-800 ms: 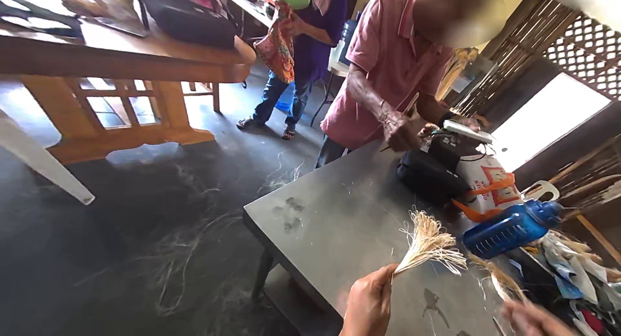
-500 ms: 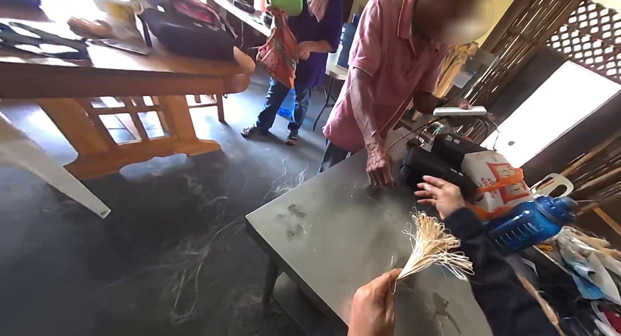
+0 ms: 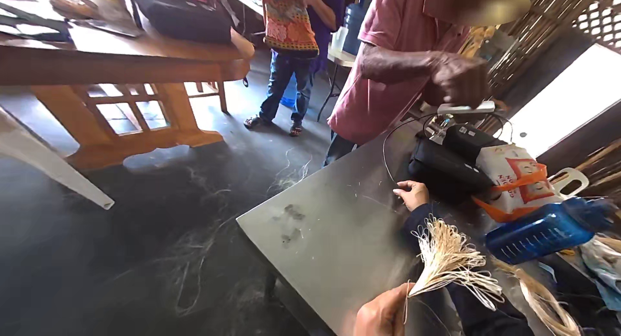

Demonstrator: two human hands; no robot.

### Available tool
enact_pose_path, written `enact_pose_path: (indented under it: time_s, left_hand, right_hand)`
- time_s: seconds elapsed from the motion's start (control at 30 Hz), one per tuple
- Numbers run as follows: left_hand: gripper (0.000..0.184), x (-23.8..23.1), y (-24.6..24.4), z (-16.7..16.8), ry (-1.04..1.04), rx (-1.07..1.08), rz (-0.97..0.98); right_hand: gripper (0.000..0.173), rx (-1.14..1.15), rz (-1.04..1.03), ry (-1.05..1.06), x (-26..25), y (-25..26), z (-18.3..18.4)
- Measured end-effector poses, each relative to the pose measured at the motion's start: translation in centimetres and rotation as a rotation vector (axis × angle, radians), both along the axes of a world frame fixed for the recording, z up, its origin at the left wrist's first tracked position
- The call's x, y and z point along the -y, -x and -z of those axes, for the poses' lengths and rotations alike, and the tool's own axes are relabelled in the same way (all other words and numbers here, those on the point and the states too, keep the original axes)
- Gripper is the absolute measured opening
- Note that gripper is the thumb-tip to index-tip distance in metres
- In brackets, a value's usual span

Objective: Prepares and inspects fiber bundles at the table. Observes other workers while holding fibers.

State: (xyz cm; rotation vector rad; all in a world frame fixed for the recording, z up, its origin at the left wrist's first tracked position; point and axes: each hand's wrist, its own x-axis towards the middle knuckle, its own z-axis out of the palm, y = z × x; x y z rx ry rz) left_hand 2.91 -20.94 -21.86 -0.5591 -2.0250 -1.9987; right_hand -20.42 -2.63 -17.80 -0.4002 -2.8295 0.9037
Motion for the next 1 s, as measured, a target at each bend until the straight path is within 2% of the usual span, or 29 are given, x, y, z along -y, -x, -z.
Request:
enact_pose_path:
  time_s: [0.13,0.23,0.33,0.4,0.53,0.6,0.67,0.73,0.77,0.87,1.0]
  left_hand:
    - [0.025,0.2,0.0,-0.3,0.019,0.000,0.013]
    - [0.025,0.1,0.0,-0.2,0.023,-0.006,0.013]
    - [0.024,0.2,0.0,-0.3,0.020,-0.007,0.016]
    - [0.024,0.3,0.1,-0.3,0.012,-0.009,0.020]
    - [0.024,0.3,0.1,-0.3,0.018,-0.007,0.008]
    - [0.024,0.2,0.1,-0.2,0.014,-0.008,-0.002]
    - [0.024,0.1,0.0,0.0,0.007,-0.007,-0.003]
    - [0.025,0.0,0.0,0.1,0.012,-0.005,-0.012]
    - [0.025,0.0,0.0,0.2,0.022,-0.007,-0.017]
    - [0.026,-0.2,0.0,0.2,0.042,-0.001,-0.023]
    - [0.026,0.0,-0.1,0.2,0.058,0.017,-0.032]
  right_hand:
    - [0.020,0.017,0.040,-0.149,1.0,0.0,-2.4]
    - [0.017,-0.238,-0.040,-0.132,0.3,0.1,-4.1]
    - [0.017,-0.442,-0.079,0.290,0.8,0.6,-6.3]
    - [0.013,-0.512,0.007,0.602,2.4,0.3,-8.4]
    - [0.007,-0.535,0.096,1.035,3.0,0.7,-9.7]
    - [0.008,-0.494,0.079,1.040,2.9,0.5,-9.2]
    - [0.007,-0.495,0.002,0.846,2.4,0.0,-7.9]
    - [0.009,-0.508,-0.156,0.587,1.0,-0.6,-6.4]
    - [0.006,-0.513,-0.194,0.552,0.5,-1.1,-6.2]
    - [0.007,-0.515,-0.073,0.740,-0.8,-2.8,-7.8]
    - [0.013,-0.381,0.010,0.939,-2.0,-4.3,-9.0]
